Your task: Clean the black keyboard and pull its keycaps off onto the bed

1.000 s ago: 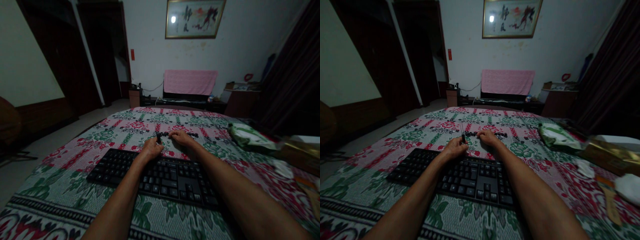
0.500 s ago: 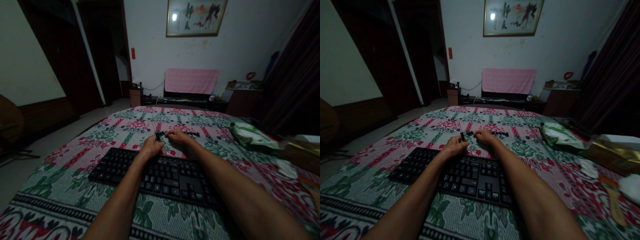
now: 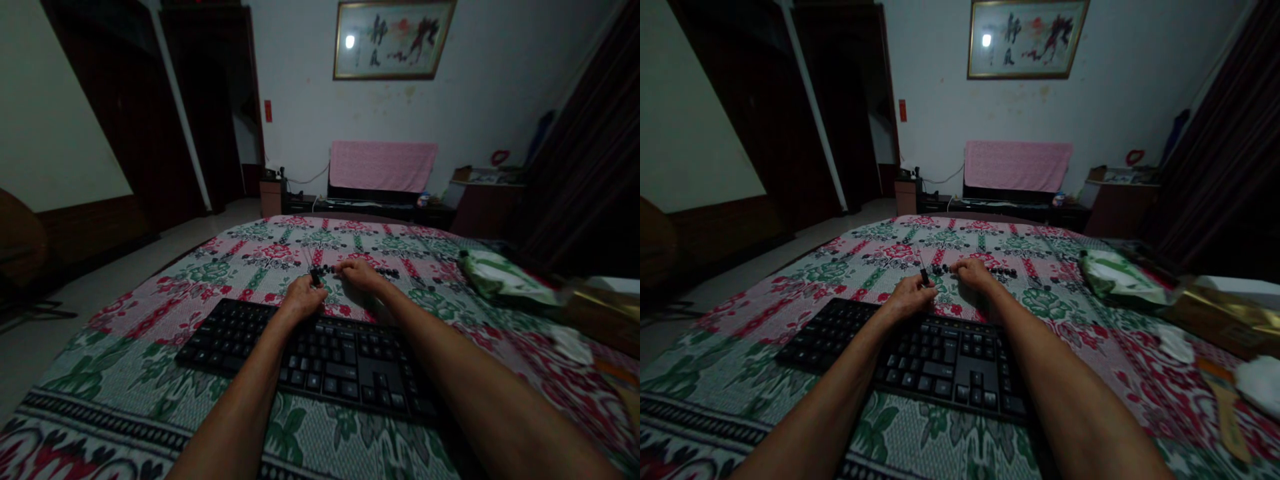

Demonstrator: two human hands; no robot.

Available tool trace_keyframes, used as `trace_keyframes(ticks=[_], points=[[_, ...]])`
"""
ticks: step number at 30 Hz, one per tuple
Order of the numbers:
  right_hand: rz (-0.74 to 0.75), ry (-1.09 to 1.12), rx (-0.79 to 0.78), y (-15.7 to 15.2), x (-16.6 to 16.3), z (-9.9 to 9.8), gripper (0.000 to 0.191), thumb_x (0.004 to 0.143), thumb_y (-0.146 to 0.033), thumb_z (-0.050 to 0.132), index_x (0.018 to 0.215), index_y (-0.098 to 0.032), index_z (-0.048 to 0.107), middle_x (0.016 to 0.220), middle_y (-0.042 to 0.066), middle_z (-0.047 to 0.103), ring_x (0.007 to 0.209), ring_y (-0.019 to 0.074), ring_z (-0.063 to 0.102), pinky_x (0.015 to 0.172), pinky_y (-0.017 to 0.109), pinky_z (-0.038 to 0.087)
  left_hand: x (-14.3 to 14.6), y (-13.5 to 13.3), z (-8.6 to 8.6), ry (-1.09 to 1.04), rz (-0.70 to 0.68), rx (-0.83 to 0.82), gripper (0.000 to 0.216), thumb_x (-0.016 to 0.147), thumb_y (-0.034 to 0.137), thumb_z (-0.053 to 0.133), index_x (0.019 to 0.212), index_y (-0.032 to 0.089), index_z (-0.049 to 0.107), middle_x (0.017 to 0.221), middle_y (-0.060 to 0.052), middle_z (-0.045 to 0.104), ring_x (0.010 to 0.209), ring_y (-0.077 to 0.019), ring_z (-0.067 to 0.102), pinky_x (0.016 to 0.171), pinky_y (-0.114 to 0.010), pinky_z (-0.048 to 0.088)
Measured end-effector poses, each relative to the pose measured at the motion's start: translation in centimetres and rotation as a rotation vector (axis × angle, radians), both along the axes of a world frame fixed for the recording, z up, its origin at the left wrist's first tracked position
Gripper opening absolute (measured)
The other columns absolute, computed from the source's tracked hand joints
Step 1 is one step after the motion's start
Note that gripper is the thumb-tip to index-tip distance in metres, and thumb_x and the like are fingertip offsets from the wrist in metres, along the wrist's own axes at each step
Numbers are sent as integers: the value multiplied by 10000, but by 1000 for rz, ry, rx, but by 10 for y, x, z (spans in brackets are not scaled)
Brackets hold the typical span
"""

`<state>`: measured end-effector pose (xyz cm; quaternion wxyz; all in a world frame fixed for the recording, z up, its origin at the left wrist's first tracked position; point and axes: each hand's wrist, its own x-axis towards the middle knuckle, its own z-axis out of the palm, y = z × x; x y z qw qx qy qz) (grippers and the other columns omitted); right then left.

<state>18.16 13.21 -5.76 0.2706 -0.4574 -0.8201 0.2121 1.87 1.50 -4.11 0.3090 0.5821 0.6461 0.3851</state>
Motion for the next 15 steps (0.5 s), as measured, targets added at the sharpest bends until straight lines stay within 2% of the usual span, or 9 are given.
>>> trace_keyframes(ticks=[5,11,15], points=[[-103,-31,143,4,-6,2,390,761,-117,394,1062,-178,633,1056,39,649,975,143,576,878,259,421,0,-1,3,-90,35,-21,207,687,219,610,883,152,610,515,20,592,471,-113,563,503,-191,433],[-87,-177,280,1,-27,-6,309,710,-152,501,958,-211,675,1033,58,644,1026,215,529,920,345,367,-1,0,1,-171,68,-17,183,696,203,597,872,155,610,526,13,607,483,-122,582,500,-192,440],[-59,-233,318,2,-36,-11,338,689,-156,529,993,-240,654,1148,54,581,1095,226,472,937,376,336,-1,3,-1,-195,69,-24,184,692,205,614,869,155,614,504,13,600,471,-124,580,502,-197,447]])
